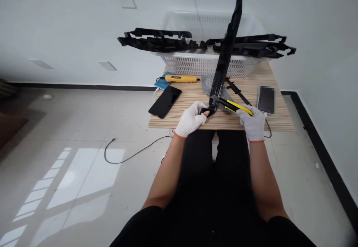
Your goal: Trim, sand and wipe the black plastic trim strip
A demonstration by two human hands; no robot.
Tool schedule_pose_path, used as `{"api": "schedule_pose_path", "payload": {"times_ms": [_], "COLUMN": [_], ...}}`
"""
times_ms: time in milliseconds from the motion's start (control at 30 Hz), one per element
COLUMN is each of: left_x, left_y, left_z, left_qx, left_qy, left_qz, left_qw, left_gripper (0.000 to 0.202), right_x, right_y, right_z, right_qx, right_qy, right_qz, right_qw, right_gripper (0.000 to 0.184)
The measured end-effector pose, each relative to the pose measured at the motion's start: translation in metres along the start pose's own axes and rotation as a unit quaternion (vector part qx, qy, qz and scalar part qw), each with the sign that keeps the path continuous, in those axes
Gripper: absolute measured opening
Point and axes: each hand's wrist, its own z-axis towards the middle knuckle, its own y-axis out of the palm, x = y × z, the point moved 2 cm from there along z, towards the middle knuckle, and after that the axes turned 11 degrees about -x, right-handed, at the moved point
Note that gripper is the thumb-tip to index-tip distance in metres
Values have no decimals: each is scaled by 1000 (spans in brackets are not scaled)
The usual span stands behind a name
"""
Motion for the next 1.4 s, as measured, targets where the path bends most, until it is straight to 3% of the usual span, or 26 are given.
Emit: {"api": "schedule_pose_path", "payload": {"times_ms": [167,300,467,667,900,1100,1400], "left_x": [-8,-4,-1,-1,-1,1,12], "left_y": [-8,-12,-8,-2,0,2,-5], "left_z": [2,0,1,6,6,5,1], "left_qx": [3,-48,-64,-149,-157,-132,-79], "left_qy": [17,67,20,-37,-35,-31,-47], "left_qz": [-74,-16,-43,-42,-88,-91,106], "left_qw": [997,996,997,987,983,987,990], "left_gripper": [22,28,32,84,68,76,52], "right_x": [1,0,0,5,6,4,8], "right_y": [1,-1,-3,-4,-4,-3,-5], "right_z": [1,1,0,3,0,-1,-1], "right_qx": [21,-20,-35,-45,-40,5,-23], "right_qy": [-3,0,1,5,0,-23,-8], "right_qz": [20,3,-19,-35,-10,30,-47], "right_qw": [1000,1000,999,998,999,999,999], "right_gripper": [46,44,45,46,43,40,46]}}
